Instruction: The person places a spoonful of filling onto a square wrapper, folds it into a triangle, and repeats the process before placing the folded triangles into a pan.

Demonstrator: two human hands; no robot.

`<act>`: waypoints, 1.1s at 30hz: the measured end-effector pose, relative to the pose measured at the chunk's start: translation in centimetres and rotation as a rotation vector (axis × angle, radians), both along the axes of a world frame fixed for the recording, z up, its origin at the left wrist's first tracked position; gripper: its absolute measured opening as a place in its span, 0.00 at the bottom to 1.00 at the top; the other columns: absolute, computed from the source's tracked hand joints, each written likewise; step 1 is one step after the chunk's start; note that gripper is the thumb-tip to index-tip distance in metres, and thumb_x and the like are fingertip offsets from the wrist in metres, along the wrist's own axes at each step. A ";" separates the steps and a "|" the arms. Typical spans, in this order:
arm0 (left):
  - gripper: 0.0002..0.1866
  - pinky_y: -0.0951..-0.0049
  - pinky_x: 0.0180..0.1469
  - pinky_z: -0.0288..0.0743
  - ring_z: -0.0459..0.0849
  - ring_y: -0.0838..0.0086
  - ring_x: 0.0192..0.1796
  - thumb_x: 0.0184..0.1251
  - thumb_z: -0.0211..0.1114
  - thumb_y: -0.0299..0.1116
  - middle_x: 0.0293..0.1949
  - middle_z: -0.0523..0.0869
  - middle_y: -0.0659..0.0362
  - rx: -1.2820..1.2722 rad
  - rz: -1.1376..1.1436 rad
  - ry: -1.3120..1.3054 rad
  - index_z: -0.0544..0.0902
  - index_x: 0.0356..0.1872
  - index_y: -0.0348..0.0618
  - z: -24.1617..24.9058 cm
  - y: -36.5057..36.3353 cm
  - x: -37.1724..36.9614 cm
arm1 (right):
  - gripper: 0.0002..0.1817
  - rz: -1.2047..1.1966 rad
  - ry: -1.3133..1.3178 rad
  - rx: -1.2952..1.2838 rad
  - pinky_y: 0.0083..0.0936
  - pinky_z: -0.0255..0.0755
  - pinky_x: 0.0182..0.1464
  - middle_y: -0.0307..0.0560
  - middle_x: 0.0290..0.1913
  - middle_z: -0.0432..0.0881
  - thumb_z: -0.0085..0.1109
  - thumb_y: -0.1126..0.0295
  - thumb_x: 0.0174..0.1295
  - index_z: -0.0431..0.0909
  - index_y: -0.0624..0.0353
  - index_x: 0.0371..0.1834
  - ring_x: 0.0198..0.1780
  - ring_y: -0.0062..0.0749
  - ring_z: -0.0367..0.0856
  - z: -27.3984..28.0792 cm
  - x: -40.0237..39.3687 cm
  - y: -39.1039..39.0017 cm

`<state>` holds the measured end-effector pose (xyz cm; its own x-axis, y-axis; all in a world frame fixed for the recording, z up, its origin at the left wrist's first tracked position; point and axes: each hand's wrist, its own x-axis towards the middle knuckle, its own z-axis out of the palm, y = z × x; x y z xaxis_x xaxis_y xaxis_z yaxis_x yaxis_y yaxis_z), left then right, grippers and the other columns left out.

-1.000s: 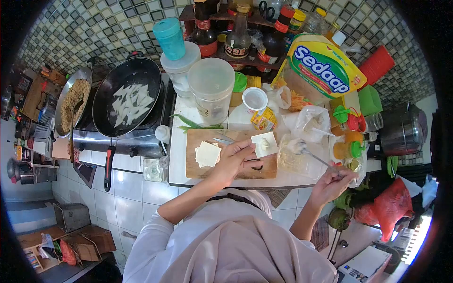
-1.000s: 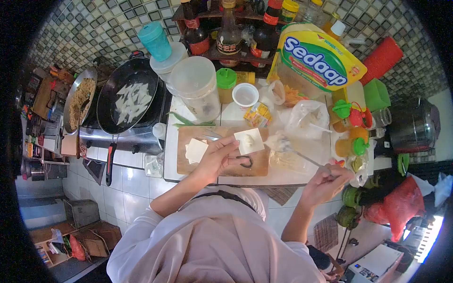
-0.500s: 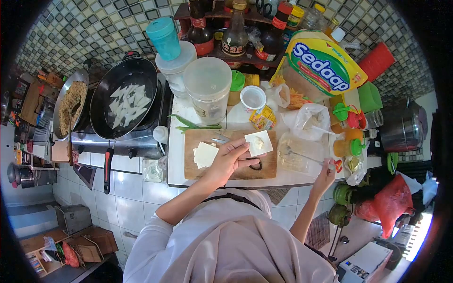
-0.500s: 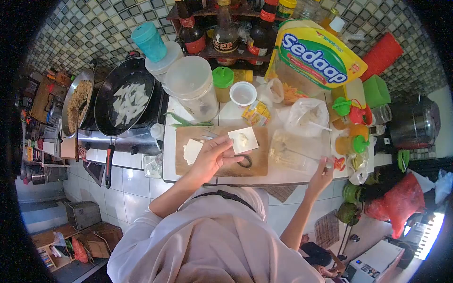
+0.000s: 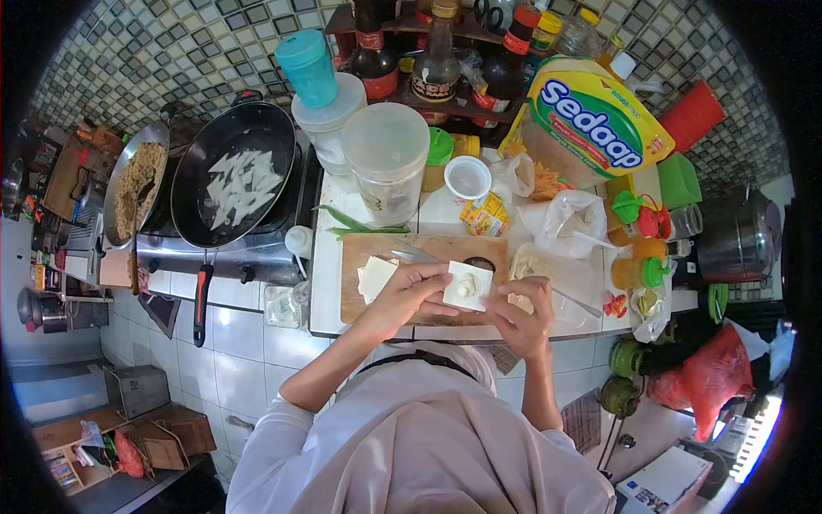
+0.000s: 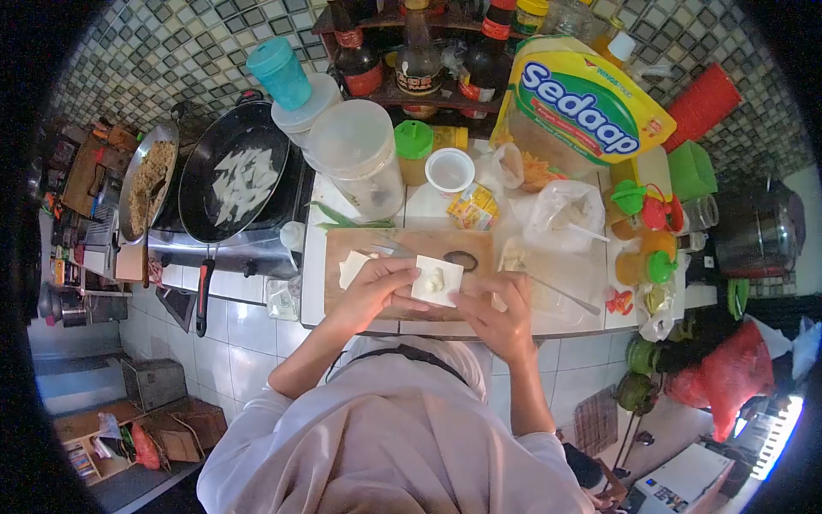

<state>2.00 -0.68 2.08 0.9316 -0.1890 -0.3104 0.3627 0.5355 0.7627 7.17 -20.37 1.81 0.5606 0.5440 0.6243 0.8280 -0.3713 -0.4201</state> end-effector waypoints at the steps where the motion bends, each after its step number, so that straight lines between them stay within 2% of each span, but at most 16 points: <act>1: 0.15 0.73 0.42 0.78 0.80 0.74 0.38 0.63 0.50 0.31 0.39 0.78 0.54 0.010 0.017 0.001 0.73 0.46 0.29 0.0 0.0 -0.2 | 0.15 0.032 -0.030 -0.013 0.25 0.62 0.34 0.33 0.33 0.72 0.66 0.75 0.30 0.82 0.46 0.26 0.34 0.29 0.67 0.0 0.0 0.2; 3: 0.15 0.74 0.41 0.78 0.79 0.75 0.37 0.63 0.50 0.30 0.38 0.79 0.55 0.020 0.036 0.001 0.73 0.46 0.29 -0.1 0.0 -0.4 | 0.14 0.054 -0.041 0.004 0.25 0.61 0.34 0.32 0.32 0.72 0.66 0.74 0.31 0.82 0.45 0.26 0.34 0.29 0.67 0.1 0.0 0.7; 5: 0.16 0.75 0.41 0.78 0.78 0.76 0.40 0.64 0.49 0.30 0.39 0.78 0.55 0.157 0.085 -0.035 0.72 0.47 0.28 -0.5 -0.1 -0.6 | 0.14 0.070 -0.052 0.021 0.24 0.60 0.33 0.31 0.32 0.72 0.65 0.74 0.31 0.81 0.45 0.27 0.34 0.29 0.67 0.0 0.0 0.8; 8: 0.16 0.75 0.42 0.78 0.77 0.77 0.42 0.65 0.49 0.31 0.42 0.77 0.55 0.239 0.082 -0.095 0.70 0.49 0.30 -0.9 -0.3 -0.9 | 0.15 0.062 -0.044 -0.027 0.26 0.63 0.34 0.34 0.30 0.73 0.67 0.73 0.28 0.82 0.45 0.25 0.33 0.29 0.68 -0.3 -0.2 1.0; 11: 0.18 0.79 0.39 0.77 0.77 0.79 0.39 0.65 0.49 0.32 0.38 0.78 0.57 0.295 0.028 -0.129 0.68 0.53 0.33 -0.7 -0.4 -1.1 | 0.13 0.028 -0.019 -0.009 0.25 0.63 0.34 0.35 0.29 0.74 0.67 0.74 0.30 0.82 0.48 0.25 0.32 0.29 0.68 -0.2 -0.6 1.7; 14: 0.20 0.80 0.38 0.76 0.76 0.81 0.38 0.63 0.53 0.31 0.39 0.78 0.57 0.387 0.000 -0.148 0.67 0.54 0.35 -0.1 -0.5 -1.3 | 0.11 -0.033 0.067 0.074 0.26 0.62 0.35 0.36 0.27 0.74 0.67 0.76 0.33 0.81 0.53 0.25 0.31 0.29 0.68 0.1 -0.9 2.4; 16: 0.21 0.80 0.38 0.76 0.75 0.81 0.38 0.61 0.54 0.31 0.40 0.78 0.56 0.413 -0.031 -0.214 0.67 0.54 0.34 0.1 -0.6 -1.3 | 0.10 -0.086 0.193 0.173 0.26 0.62 0.35 0.38 0.26 0.74 0.66 0.77 0.35 0.80 0.57 0.25 0.29 0.31 0.69 0.1 -1.0 2.7; 21: 0.22 0.81 0.38 0.75 0.74 0.82 0.38 0.59 0.57 0.31 0.41 0.78 0.53 0.479 -0.043 -0.292 0.67 0.54 0.32 0.8 -0.9 -1.5 | 0.09 -0.135 0.241 0.167 0.25 0.61 0.35 0.40 0.24 0.75 0.66 0.78 0.36 0.80 0.58 0.24 0.28 0.31 0.70 0.5 -0.8 3.2; 23: 0.22 0.83 0.35 0.71 0.73 0.84 0.35 0.60 0.57 0.29 0.39 0.78 0.60 0.546 -0.082 -0.251 0.67 0.56 0.38 1.0 -0.9 -1.6 | 0.08 -0.140 0.243 0.159 0.24 0.61 0.35 0.40 0.24 0.75 0.66 0.78 0.37 0.80 0.58 0.24 0.28 0.30 0.70 0.6 -0.8 3.4; 27: 0.21 0.83 0.34 0.71 0.72 0.86 0.33 0.60 0.56 0.29 0.38 0.79 0.60 0.536 -0.076 -0.234 0.68 0.55 0.38 0.9 -0.9 -1.5 | 0.07 -0.150 0.288 0.167 0.23 0.60 0.34 0.39 0.24 0.76 0.66 0.77 0.38 0.79 0.58 0.23 0.27 0.29 0.70 0.7 -0.8 3.6; 29: 0.20 0.81 0.37 0.73 0.74 0.82 0.35 0.61 0.55 0.29 0.44 0.77 0.51 0.512 -0.058 -0.243 0.68 0.53 0.31 0.9 -0.9 -1.5 | 0.07 -0.153 0.292 0.165 0.22 0.60 0.33 0.39 0.24 0.76 0.65 0.77 0.39 0.79 0.58 0.23 0.27 0.28 0.70 0.7 -0.8 3.6; 31: 0.19 0.81 0.35 0.72 0.73 0.83 0.33 0.61 0.55 0.29 0.42 0.78 0.52 0.526 -0.068 -0.244 0.69 0.52 0.32 1.0 -0.8 -1.5 | 0.06 -0.139 0.461 0.198 0.20 0.61 0.31 0.40 0.26 0.77 0.64 0.76 0.41 0.79 0.59 0.25 0.28 0.26 0.71 0.7 -0.9 3.7; 33: 0.19 0.81 0.33 0.72 0.72 0.83 0.31 0.61 0.55 0.29 0.41 0.79 0.53 0.542 -0.076 -0.244 0.69 0.52 0.34 0.8 -0.7 -1.5 | 0.06 -0.140 0.540 0.207 0.22 0.63 0.32 0.42 0.26 0.77 0.64 0.76 0.41 0.79 0.59 0.25 0.29 0.28 0.72 1.6 -0.9 4.2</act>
<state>0.52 -1.34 2.88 0.9783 -0.1323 -0.1597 0.1644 0.0259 0.9860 6.29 -16.21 3.43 0.8858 0.3395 0.3164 0.4264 -0.3266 -0.8435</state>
